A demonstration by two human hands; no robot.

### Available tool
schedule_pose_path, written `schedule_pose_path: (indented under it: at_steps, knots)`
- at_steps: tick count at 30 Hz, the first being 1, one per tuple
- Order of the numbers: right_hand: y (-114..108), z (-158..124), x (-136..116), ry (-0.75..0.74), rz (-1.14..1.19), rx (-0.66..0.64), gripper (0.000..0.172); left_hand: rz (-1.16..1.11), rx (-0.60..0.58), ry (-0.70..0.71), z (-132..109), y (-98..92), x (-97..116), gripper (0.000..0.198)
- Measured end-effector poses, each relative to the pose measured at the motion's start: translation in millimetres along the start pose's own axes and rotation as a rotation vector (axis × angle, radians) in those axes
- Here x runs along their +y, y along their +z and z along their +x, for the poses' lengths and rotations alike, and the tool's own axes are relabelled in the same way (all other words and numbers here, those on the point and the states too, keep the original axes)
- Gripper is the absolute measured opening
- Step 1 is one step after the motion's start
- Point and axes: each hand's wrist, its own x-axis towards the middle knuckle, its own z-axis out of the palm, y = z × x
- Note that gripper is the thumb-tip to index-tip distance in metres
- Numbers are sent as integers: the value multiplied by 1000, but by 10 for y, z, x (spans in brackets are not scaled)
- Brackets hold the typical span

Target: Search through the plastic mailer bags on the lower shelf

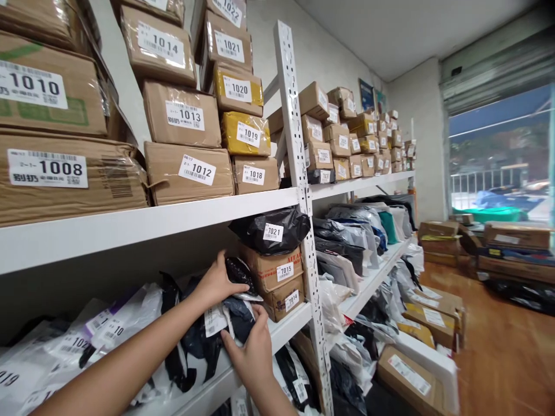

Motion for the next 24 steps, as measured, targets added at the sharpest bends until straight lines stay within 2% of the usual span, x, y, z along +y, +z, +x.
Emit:
schedule_pose_path:
  at_steps: [2, 4, 6, 8, 10, 12, 14, 17, 21, 24]
  knots:
    - [-15, 25, -8, 29, 25, -13, 63, 64, -56, 15, -21, 27, 55, 87]
    - [-42, 71, -33, 72, 66, -36, 75, 176, -109, 17, -49, 51, 115, 73]
    - [-86, 140, -68, 138, 101, -91, 90, 309, -100, 31, -59, 70, 154, 70]
    - [-142, 222, -106, 205, 110, -163, 97, 376, -67, 63, -31, 76, 155, 72]
    - [-191, 301, -138, 273, 113, -207, 97, 330, -107, 139, 36, 65, 124, 79]
    - [-216, 356, -155, 337, 131, -207, 95, 245, -205, 215, 122, 39, 85, 84]
    - [-204, 372, -155, 385, 155, -183, 92, 209, -275, 269, 200, 13, 60, 79]
    - [-123, 313, -132, 379, 176, -141, 88, 231, -295, 290, 273, 13, 65, 64]
    - [-27, 174, -100, 276, 87, -88, 84, 293, -267, 303, 298, 83, 99, 51]
    - [-124, 173, -51, 228, 64, -165, 82, 330, -251, 312, 296, 121, 112, 50]
